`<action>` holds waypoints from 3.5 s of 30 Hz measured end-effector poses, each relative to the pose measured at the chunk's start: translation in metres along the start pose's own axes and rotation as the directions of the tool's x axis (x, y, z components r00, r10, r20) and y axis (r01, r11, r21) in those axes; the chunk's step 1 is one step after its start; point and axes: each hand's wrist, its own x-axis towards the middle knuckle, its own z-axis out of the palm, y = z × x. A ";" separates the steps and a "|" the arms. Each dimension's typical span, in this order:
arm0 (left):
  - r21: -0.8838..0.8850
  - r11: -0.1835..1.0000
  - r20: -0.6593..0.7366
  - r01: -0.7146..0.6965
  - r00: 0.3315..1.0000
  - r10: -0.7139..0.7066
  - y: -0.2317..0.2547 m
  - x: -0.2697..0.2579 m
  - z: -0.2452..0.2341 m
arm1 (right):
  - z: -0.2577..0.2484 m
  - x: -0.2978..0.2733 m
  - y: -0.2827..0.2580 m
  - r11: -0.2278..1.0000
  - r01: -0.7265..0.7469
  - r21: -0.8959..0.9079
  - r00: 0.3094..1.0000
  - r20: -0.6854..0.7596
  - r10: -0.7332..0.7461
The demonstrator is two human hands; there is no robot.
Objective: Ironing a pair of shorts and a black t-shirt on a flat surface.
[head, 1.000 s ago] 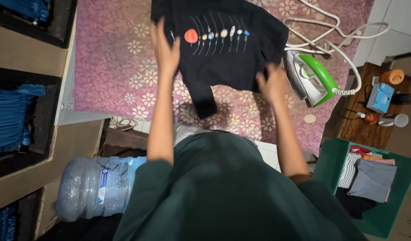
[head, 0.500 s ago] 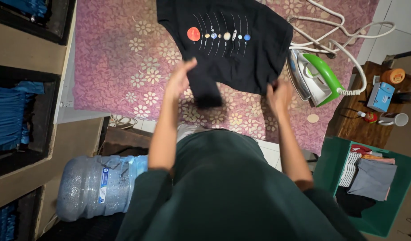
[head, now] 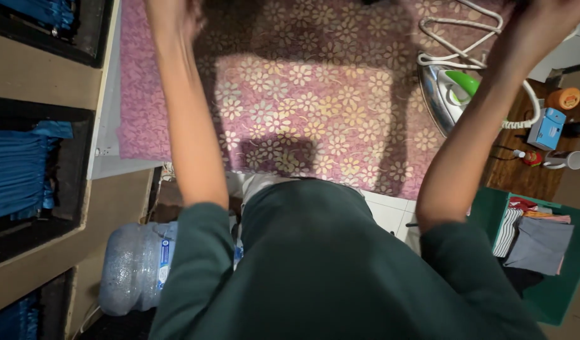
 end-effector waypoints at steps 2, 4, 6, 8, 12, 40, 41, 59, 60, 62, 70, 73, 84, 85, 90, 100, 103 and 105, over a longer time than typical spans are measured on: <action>0.074 0.992 -0.009 -0.098 0.995 0.099 -0.011 0.002 -0.022 | -0.005 -0.047 0.029 0.998 0.016 0.056 1.000 -0.023 -0.015; 0.147 0.971 -0.010 -0.189 0.981 0.193 -0.044 0.007 -0.055 | -0.007 -0.111 0.056 0.917 -0.028 -0.397 0.989 0.124 0.084; 0.273 0.962 -0.087 -0.019 0.995 0.045 -0.165 -0.034 -0.131 | 0.005 -0.174 0.049 0.932 -0.171 -0.318 0.949 0.202 0.243; 0.378 0.913 -0.174 0.156 0.980 -0.096 -0.194 -0.042 -0.129 | 0.003 -0.216 0.043 0.916 -0.314 -0.249 0.878 0.290 0.380; 0.807 0.486 -0.427 0.336 0.900 0.086 -0.178 -0.087 -0.095 | -0.012 -0.222 0.022 0.715 -0.020 -0.699 0.861 0.351 0.368; 0.619 0.480 0.701 -0.622 0.713 0.018 -0.242 -0.164 0.260 | 0.113 0.028 0.191 0.515 0.217 -0.829 0.976 0.189 -0.107; 0.623 0.476 0.700 -0.621 0.714 0.015 -0.245 -0.163 0.261 | 0.113 0.028 0.182 0.519 0.216 -0.827 0.976 0.188 -0.106; 0.518 0.727 0.512 -0.451 0.844 0.159 -0.184 -0.137 0.218 | -0.019 -0.025 0.027 0.483 0.434 -0.760 0.721 0.615 0.319; 0.688 0.532 0.329 -0.493 0.866 0.378 -0.175 -0.127 0.196 | -0.045 -0.045 0.017 0.395 0.532 -0.749 0.733 0.641 0.228; 0.840 0.326 0.170 -0.434 0.781 0.601 -0.169 -0.112 0.138 | -0.078 -0.073 -0.001 0.292 0.620 -0.728 0.726 0.674 0.139; 0.670 0.554 -0.704 0.495 0.661 0.261 -0.185 -0.107 -0.064 | -0.098 -0.121 -0.033 0.733 0.222 -0.643 0.636 0.665 0.391; 0.186 0.919 -0.640 0.348 0.752 -0.156 -0.253 -0.089 -0.107 | -0.031 -0.158 -0.050 0.478 0.638 -0.604 0.462 0.797 0.390; -0.374 0.919 -0.377 0.125 0.885 -0.274 -0.184 -0.096 -0.138 | 0.148 -0.180 -0.090 0.539 0.725 -0.429 0.357 0.903 0.239; -0.183 0.974 -0.441 0.136 0.874 -0.205 -0.205 -0.097 -0.153 | 0.162 -0.188 -0.097 0.556 0.738 -0.382 0.303 0.924 0.233; 0.065 0.998 -0.443 0.009 0.896 0.021 -0.207 -0.114 -0.161 | 0.238 -0.211 -0.099 0.572 0.714 -0.404 0.415 0.902 0.119; 0.288 0.900 -0.371 0.328 0.904 -0.211 -0.155 -0.125 -0.149 | 0.361 -0.255 -0.101 0.584 0.716 -0.382 0.459 0.888 0.018; 0.070 0.894 -0.321 0.442 0.859 -0.400 -0.178 -0.130 -0.157 | 0.357 -0.249 -0.103 0.609 0.737 -0.294 0.384 0.923 -0.019; 0.072 0.880 -0.334 0.469 0.843 -0.422 -0.177 -0.135 -0.159 | 0.350 -0.248 -0.116 0.627 0.743 -0.233 0.306 0.952 -0.009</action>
